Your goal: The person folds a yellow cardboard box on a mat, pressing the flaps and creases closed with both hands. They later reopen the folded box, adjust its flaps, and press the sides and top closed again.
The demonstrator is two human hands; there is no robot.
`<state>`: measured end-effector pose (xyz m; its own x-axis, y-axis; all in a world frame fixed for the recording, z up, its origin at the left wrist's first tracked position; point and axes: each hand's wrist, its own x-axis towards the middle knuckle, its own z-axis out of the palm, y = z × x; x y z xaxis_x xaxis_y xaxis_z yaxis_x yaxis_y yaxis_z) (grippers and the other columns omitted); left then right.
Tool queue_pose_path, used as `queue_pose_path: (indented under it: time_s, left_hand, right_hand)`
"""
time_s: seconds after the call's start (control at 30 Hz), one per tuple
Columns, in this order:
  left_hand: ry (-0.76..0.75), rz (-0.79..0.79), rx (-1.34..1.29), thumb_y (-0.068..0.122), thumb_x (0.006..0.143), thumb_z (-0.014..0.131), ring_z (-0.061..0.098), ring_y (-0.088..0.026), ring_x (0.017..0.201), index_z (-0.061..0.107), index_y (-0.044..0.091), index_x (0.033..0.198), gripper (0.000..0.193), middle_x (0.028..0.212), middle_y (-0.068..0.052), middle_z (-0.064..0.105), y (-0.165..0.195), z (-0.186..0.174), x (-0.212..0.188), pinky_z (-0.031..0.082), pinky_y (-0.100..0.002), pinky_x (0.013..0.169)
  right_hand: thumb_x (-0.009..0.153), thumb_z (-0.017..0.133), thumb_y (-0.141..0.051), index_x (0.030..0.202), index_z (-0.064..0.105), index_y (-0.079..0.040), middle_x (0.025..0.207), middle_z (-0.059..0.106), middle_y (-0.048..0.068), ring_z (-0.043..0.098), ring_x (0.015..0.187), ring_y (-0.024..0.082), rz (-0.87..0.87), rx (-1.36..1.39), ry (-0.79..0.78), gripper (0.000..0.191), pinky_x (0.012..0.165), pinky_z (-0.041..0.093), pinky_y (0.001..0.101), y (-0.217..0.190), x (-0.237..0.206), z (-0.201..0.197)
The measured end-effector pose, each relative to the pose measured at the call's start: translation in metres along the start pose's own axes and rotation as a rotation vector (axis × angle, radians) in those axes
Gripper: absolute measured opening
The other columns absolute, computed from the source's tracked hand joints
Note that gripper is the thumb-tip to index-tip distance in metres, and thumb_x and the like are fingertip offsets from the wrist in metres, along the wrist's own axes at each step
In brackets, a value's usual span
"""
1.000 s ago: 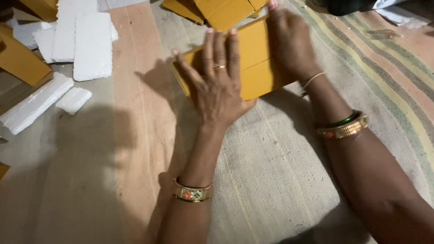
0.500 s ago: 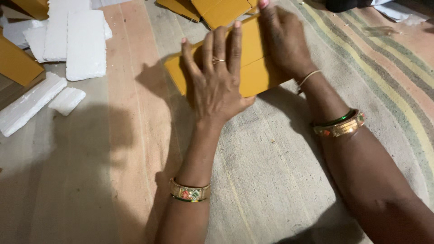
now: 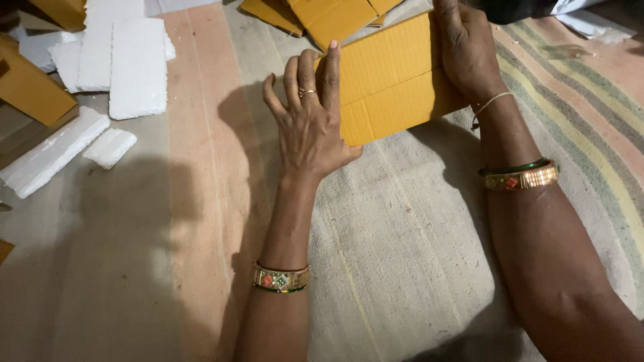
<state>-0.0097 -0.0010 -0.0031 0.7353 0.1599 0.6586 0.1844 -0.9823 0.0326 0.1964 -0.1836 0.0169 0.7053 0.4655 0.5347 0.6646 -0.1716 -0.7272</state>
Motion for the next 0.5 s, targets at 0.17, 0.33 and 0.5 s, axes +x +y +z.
queue_pose_path:
  time_s: [0.17,0.33,0.5]
  left_hand:
    - [0.037,0.023,-0.015,0.056,0.037,0.099,0.031,-0.037,0.145,0.006,0.014,0.16,0.161,0.157,-0.021,0.032,-0.0017,0.0041,-0.0019,0.027,-0.066,0.113]
    - [0.043,0.016,-0.031,0.056,0.036,0.1,0.03,-0.036,0.145,0.007,0.013,0.16,0.16,0.157,-0.021,0.033,-0.0014,0.0055,-0.0013,0.032,-0.061,0.104]
    - [0.015,0.004,-0.022,0.056,0.039,0.1,0.029,-0.035,0.146,0.007,0.013,0.161,0.159,0.158,-0.02,0.033,-0.0014,0.0048,-0.0027,0.034,-0.06,0.1]
  right_hand:
    - [0.111,0.034,-0.07,0.113,0.07,0.001,0.093,0.073,0.016,0.074,0.082,0.021,-0.042,0.031,-0.006,0.08,0.075,0.06,0.0379,-0.0007,-0.0012,0.0008]
    - [0.108,0.037,-0.069,0.104,0.068,0.001,0.086,0.071,0.017,0.072,0.073,0.023,0.077,-0.005,-0.022,0.077,0.068,0.061,0.038,-0.0017,-0.0008,0.0015]
    - [0.109,0.038,-0.068,0.099,0.068,0.003,0.086,0.072,0.017,0.072,0.075,0.024,0.053,-0.016,-0.01,0.078,0.069,0.059,0.0393,-0.0035,0.0009,0.0027]
